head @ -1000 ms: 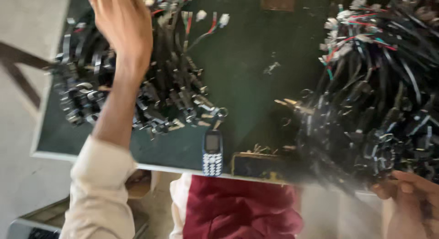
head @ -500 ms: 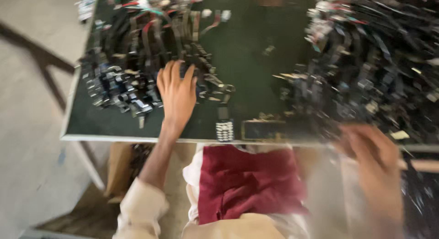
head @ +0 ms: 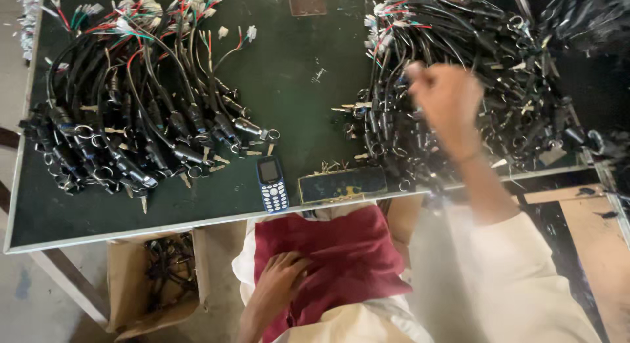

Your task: The person sits at a workbench covered with black cable harnesses and joins wires by hand, twisting stripped wire ends together and fitting them into white plastic connectors. They attach completed connectors to a small board on the table and use a small handheld device that emits light while testing a connection.

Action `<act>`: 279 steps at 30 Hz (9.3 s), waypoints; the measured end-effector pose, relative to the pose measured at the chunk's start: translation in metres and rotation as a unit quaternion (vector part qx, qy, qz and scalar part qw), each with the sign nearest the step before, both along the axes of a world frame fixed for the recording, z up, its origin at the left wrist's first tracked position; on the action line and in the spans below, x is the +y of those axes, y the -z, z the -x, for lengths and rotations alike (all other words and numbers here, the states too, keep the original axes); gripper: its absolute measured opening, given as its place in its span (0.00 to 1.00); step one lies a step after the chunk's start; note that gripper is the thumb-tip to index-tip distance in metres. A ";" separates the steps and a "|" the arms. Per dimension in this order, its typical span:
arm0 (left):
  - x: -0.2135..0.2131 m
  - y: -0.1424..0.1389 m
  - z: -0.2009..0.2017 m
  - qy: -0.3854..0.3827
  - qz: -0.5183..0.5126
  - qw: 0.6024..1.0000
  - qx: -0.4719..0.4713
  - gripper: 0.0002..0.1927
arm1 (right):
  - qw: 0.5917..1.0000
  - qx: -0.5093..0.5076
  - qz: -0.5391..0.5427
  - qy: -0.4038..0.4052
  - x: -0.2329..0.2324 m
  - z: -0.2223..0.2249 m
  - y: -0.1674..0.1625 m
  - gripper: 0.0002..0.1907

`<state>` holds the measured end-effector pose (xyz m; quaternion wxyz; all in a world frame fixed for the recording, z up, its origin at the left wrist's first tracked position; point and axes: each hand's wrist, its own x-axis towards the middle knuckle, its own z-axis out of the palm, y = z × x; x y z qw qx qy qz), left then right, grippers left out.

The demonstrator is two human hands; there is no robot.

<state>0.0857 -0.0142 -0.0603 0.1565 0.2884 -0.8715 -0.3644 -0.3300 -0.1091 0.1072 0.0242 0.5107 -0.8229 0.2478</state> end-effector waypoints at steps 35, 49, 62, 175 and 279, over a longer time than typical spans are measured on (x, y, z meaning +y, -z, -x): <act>-0.069 -0.107 0.114 -0.115 -0.490 0.746 0.437 0.17 | 0.903 -0.250 0.000 -0.349 0.153 -0.155 0.104 0.25; -0.004 -0.105 0.083 -0.152 -0.336 0.889 0.271 0.08 | 0.791 -0.598 0.012 -0.132 0.140 -0.151 0.040 0.07; -0.013 -0.127 0.069 -0.173 -0.570 0.531 0.602 0.06 | 0.830 -0.343 -0.068 -0.434 0.145 -0.164 0.075 0.29; -0.048 -0.077 0.092 -0.133 -0.506 0.747 0.411 0.17 | 0.862 -0.421 -0.094 -0.268 0.175 -0.131 0.159 0.27; 0.009 -0.106 0.113 -0.217 -0.311 0.857 0.347 0.07 | 0.714 -0.641 0.265 -0.100 0.149 -0.191 0.088 0.05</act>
